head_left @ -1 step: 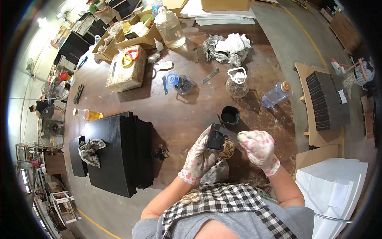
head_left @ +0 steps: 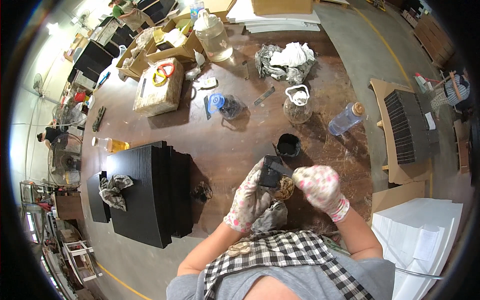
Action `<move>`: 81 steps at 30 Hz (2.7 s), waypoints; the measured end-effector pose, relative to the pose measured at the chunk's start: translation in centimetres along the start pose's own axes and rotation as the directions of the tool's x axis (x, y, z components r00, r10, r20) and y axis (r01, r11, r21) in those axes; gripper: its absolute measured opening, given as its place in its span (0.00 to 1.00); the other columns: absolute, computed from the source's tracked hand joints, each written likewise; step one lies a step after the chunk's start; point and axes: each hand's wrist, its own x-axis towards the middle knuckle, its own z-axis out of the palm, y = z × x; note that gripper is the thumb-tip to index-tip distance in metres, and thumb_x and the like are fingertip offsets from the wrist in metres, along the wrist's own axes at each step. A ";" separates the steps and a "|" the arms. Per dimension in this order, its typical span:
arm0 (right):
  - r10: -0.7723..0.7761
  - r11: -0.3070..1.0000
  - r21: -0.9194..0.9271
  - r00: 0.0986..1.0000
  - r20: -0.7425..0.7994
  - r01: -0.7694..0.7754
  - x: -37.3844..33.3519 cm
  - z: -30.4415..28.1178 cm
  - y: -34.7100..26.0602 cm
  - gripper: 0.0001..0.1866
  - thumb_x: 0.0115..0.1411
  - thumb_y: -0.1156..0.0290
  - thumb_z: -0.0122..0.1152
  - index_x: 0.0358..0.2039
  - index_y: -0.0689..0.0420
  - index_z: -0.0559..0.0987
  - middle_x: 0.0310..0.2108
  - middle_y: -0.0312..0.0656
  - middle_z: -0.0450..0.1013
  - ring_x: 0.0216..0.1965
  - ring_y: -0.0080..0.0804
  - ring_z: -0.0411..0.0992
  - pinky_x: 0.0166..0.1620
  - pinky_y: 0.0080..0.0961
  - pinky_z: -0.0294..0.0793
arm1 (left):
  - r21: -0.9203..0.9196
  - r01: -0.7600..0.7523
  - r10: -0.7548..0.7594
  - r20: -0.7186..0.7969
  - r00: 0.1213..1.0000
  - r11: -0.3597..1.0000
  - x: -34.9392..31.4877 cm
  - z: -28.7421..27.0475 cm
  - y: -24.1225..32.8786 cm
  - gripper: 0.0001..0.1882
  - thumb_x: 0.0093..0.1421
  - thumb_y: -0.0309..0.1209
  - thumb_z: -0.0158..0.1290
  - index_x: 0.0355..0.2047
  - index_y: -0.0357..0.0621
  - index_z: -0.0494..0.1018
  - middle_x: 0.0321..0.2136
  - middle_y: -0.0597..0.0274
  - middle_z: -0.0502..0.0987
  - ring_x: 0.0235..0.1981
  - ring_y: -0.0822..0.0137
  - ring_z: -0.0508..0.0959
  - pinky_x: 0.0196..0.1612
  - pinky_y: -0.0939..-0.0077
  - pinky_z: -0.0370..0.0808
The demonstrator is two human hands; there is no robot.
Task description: Cleaning and polishing black wood furniture panels using a rag and a liquid solution.
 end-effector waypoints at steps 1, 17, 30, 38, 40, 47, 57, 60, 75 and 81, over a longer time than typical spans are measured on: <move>-0.081 0.996 0.031 0.997 -0.016 0.081 -0.1 0.4 0.1 0.16 0.51 0.78 0.66 0.42 0.55 0.82 0.41 0.42 0.81 0.37 0.36 0.80 0.37 0.34 0.80 | -0.081 0.015 -0.012 0.034 0.999 0.997 0.0 -0.1 0.0 0.27 0.73 0.34 0.48 0.69 0.41 0.62 0.65 0.54 0.69 0.59 0.58 0.74 0.59 0.60 0.75; 0.378 0.917 -0.169 0.923 0.072 -0.362 3.5 5.6 8.1 0.08 0.61 0.70 0.62 0.39 0.55 0.84 0.37 0.44 0.83 0.39 0.40 0.82 0.42 0.35 0.81 | 0.050 0.041 -0.040 -0.012 0.999 0.998 0.7 -1.6 0.6 0.24 0.74 0.31 0.47 0.67 0.41 0.64 0.60 0.56 0.73 0.56 0.62 0.77 0.56 0.69 0.78; 0.663 0.692 0.152 0.705 0.252 -0.706 2.6 4.7 8.0 0.06 0.63 0.70 0.62 0.39 0.55 0.83 0.30 0.45 0.81 0.30 0.40 0.81 0.35 0.37 0.77 | 0.050 0.084 -0.085 0.012 0.996 0.995 4.9 -1.4 -1.0 0.23 0.75 0.29 0.43 0.69 0.47 0.62 0.60 0.64 0.74 0.53 0.72 0.78 0.42 0.81 0.79; 0.837 -0.013 0.752 0.404 0.369 -0.659 -1.4 3.8 8.6 0.07 0.70 0.72 0.55 0.44 0.60 0.79 0.24 0.32 0.74 0.21 0.13 0.68 0.24 0.12 0.67 | -0.035 0.080 -0.079 0.035 0.996 0.996 4.3 -2.3 -1.2 0.23 0.74 0.33 0.47 0.67 0.45 0.64 0.53 0.61 0.77 0.46 0.73 0.80 0.41 0.82 0.80; 0.820 -0.055 0.764 0.407 0.402 -0.643 -2.1 4.0 8.7 0.09 0.71 0.73 0.55 0.47 0.61 0.79 0.25 0.34 0.75 0.22 0.16 0.71 0.24 0.13 0.69 | -0.006 0.069 -0.069 -0.015 0.998 0.998 4.5 -1.8 -1.5 0.24 0.74 0.34 0.49 0.68 0.46 0.63 0.52 0.61 0.78 0.42 0.75 0.80 0.37 0.84 0.81; 0.818 -0.136 0.837 0.417 0.397 -0.531 -2.4 3.5 7.2 0.11 0.71 0.74 0.56 0.51 0.63 0.78 0.28 0.38 0.79 0.27 0.21 0.76 0.30 0.19 0.79 | -0.038 0.063 -0.061 0.034 0.998 0.997 4.0 -1.3 -1.1 0.25 0.74 0.34 0.49 0.68 0.44 0.62 0.56 0.59 0.75 0.47 0.70 0.80 0.44 0.76 0.82; -0.005 0.999 0.047 0.996 -0.091 0.009 -1.0 2.1 1.8 0.23 0.50 0.82 0.66 0.48 0.53 0.84 0.38 0.40 0.82 0.36 0.37 0.80 0.37 0.34 0.79 | -0.288 0.019 0.011 0.103 0.995 0.957 3.2 -0.6 -1.0 0.25 0.72 0.29 0.49 0.67 0.41 0.61 0.60 0.55 0.72 0.57 0.62 0.77 0.62 0.67 0.75; 0.000 0.990 0.142 0.993 -0.119 0.017 -1.1 1.1 1.4 0.23 0.49 0.82 0.65 0.48 0.54 0.84 0.40 0.40 0.82 0.36 0.39 0.81 0.37 0.35 0.79 | -0.241 0.045 -0.044 0.006 0.999 0.970 2.5 -0.3 -0.6 0.24 0.72 0.29 0.50 0.67 0.41 0.62 0.60 0.55 0.72 0.57 0.61 0.77 0.62 0.67 0.75; 0.078 0.978 0.204 0.989 -0.125 -0.051 -1.2 1.6 0.7 0.17 0.54 0.81 0.66 0.46 0.56 0.84 0.39 0.43 0.82 0.37 0.42 0.81 0.39 0.34 0.79 | -0.274 0.099 -0.057 0.158 0.986 0.957 1.3 -0.2 -0.3 0.22 0.72 0.29 0.49 0.65 0.42 0.66 0.61 0.53 0.73 0.59 0.58 0.74 0.63 0.61 0.71; 0.055 0.951 0.308 0.990 -0.130 -0.013 -1.1 1.6 0.1 0.21 0.51 0.82 0.66 0.47 0.54 0.84 0.38 0.42 0.82 0.35 0.40 0.81 0.37 0.34 0.79 | -0.118 -0.012 0.010 -0.018 1.000 0.993 0.8 -0.2 -0.2 0.21 0.74 0.30 0.47 0.65 0.40 0.67 0.60 0.55 0.74 0.57 0.59 0.75 0.61 0.62 0.71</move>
